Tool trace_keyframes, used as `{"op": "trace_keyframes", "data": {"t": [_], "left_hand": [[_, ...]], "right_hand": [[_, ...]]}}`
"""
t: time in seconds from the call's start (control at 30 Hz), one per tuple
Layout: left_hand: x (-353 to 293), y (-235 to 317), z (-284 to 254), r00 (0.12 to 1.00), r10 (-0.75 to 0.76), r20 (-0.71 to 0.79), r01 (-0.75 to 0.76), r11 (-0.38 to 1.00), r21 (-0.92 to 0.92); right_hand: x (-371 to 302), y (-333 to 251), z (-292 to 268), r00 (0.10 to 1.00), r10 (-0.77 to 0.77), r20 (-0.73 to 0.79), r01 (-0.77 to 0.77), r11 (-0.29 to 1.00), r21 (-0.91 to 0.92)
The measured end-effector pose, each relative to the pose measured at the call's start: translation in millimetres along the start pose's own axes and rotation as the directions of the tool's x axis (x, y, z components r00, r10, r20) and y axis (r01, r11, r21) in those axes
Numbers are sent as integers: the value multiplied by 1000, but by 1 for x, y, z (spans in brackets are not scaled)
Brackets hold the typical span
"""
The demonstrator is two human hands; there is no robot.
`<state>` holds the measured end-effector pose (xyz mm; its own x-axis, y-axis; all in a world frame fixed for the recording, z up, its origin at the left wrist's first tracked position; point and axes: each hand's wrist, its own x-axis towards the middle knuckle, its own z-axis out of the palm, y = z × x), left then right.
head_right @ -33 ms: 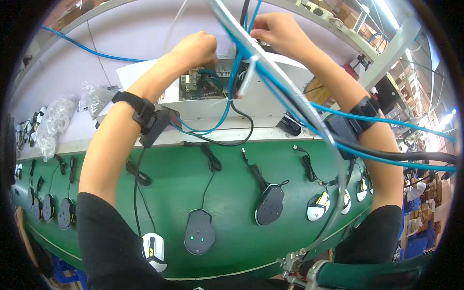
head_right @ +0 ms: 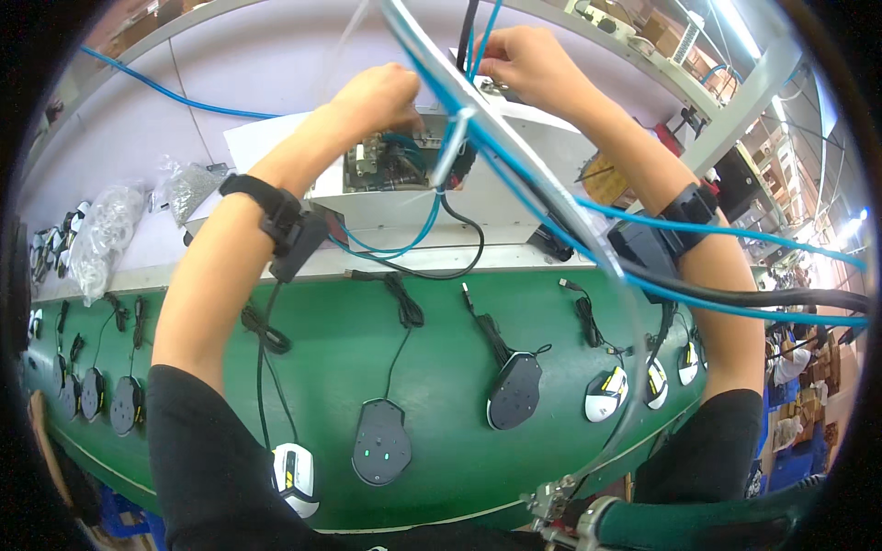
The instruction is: Assemble bottom plates and internal components for computer mice using a pneumatic screwdriver.
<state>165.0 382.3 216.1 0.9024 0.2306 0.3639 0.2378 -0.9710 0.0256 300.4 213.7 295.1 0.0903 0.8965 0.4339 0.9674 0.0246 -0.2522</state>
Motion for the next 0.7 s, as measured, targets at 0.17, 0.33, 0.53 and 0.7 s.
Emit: {"op": "trace_keyframes", "data": {"t": [0.17, 0.33, 0.53, 0.7], "left_hand": [[5, -15, 26, 973, 113, -202, -95, 991, 95], [-2, -1, 5, 982, 172, -74, -160, 977, 139], [-7, -6, 6, 981, 181, -71, -168, 972, 165], [-8, -7, 7, 972, 210, -103, -193, 970, 150]], "right_hand": [[22, 1, 31, 962, -271, -44, 272, 962, 12], [30, 10, 34, 970, -194, 145, 184, 980, 80], [30, -6, 40, 968, -186, 168, 213, 964, -157], [26, 7, 44, 982, -188, 28, 190, 979, -73]]}}
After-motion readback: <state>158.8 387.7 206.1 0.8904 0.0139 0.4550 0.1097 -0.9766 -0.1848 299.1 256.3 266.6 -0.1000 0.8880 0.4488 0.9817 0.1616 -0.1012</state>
